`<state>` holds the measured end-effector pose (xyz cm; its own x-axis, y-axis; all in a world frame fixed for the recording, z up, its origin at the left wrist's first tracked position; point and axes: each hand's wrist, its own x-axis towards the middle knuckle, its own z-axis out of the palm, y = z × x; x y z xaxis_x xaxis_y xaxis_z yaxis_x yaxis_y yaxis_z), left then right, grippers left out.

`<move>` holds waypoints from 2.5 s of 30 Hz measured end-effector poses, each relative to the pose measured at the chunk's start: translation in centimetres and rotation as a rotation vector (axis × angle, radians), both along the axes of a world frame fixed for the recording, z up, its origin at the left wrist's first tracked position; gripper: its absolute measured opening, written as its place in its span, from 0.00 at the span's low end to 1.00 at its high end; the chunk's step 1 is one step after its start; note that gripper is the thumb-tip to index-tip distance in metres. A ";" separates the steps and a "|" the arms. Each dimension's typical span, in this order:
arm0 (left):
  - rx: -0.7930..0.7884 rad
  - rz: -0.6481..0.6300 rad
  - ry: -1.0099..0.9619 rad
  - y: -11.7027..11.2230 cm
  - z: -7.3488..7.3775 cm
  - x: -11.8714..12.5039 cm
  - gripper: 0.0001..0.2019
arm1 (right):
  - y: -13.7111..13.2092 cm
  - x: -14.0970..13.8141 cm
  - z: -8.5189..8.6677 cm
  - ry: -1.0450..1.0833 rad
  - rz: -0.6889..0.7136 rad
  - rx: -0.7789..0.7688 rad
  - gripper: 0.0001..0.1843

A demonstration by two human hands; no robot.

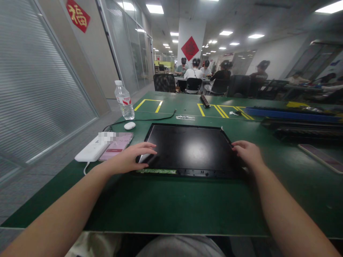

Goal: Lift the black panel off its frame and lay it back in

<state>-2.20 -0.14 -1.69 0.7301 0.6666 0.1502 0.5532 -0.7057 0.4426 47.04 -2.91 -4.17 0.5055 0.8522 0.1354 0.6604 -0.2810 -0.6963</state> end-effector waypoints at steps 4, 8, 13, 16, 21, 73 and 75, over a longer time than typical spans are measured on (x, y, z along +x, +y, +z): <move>-0.021 0.069 0.034 0.1 0.1 0.0 0.24 | 0.0 0.0 0.0 0.002 -0.001 -0.002 0.16; -0.028 0.122 0.064 0.1 0.2 0.0 0.26 | 0.0 0.1 0.0 0.046 -0.018 0.004 0.15; 0.007 0.178 0.053 0.0 0.4 -0.2 0.38 | 0.0 0.1 0.1 0.052 -0.023 0.016 0.14; 0.023 0.334 0.042 0.0 0.5 -0.2 0.47 | 0.0 0.1 0.1 0.067 -0.034 0.003 0.15; -0.018 0.470 0.066 0.4 0.3 -0.1 0.37 | 0.0 0.1 0.1 0.057 -0.051 -0.010 0.15; -0.565 0.732 -0.836 0.2 0.0 2.8 0.17 | 1.4 2.3 -2.4 -0.098 -0.013 -0.203 0.21; -0.670 0.768 -0.936 -0.2 0.5 3.2 0.18 | 1.3 2.3 -2.3 -0.114 -0.015 -0.184 0.19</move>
